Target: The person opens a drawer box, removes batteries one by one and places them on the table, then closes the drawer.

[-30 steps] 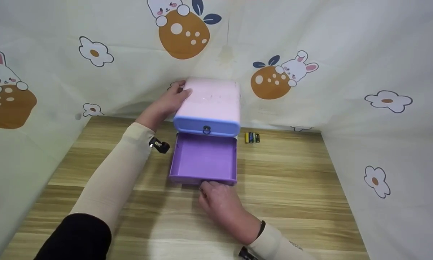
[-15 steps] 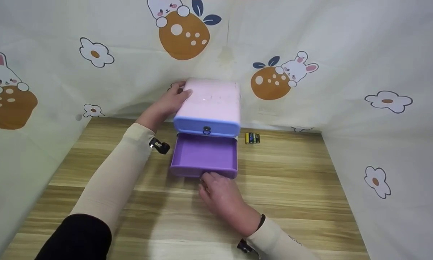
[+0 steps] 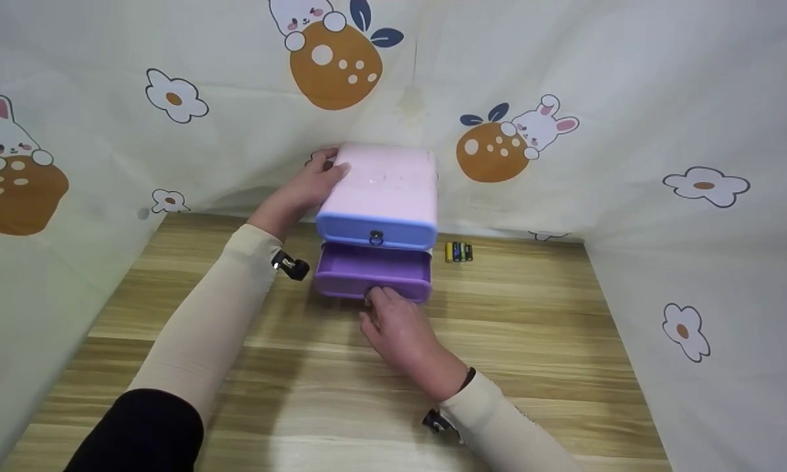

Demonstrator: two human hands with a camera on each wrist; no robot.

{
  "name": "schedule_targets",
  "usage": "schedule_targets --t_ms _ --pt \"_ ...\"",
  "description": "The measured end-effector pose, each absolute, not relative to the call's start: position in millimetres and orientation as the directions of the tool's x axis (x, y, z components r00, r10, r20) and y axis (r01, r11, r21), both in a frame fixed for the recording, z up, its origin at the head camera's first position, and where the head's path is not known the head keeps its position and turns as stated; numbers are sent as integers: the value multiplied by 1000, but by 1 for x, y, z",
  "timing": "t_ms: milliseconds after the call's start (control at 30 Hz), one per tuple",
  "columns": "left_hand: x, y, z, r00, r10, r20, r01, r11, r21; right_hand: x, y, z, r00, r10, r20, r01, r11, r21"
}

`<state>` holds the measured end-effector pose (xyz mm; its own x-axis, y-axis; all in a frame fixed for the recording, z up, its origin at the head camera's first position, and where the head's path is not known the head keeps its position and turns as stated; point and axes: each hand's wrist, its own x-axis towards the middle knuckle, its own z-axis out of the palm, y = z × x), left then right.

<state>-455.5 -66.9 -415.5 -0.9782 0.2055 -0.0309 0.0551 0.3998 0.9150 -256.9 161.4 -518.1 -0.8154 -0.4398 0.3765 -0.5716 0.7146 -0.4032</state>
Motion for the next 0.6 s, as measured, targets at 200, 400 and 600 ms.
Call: schedule_targets --t_ms 200,400,600 --pt "-455 -65 -417 -978 207 -2 73 356 932 -267 159 -517 -833 -418 363 -545 733 -407" --pt "-456 -66 -417 -979 202 -9 65 359 931 -276 159 -515 -843 -409 349 -532 727 -435" --pt "-456 -66 -416 -979 205 -5 72 367 927 -285 160 -514 -845 -416 336 -532 713 -456"
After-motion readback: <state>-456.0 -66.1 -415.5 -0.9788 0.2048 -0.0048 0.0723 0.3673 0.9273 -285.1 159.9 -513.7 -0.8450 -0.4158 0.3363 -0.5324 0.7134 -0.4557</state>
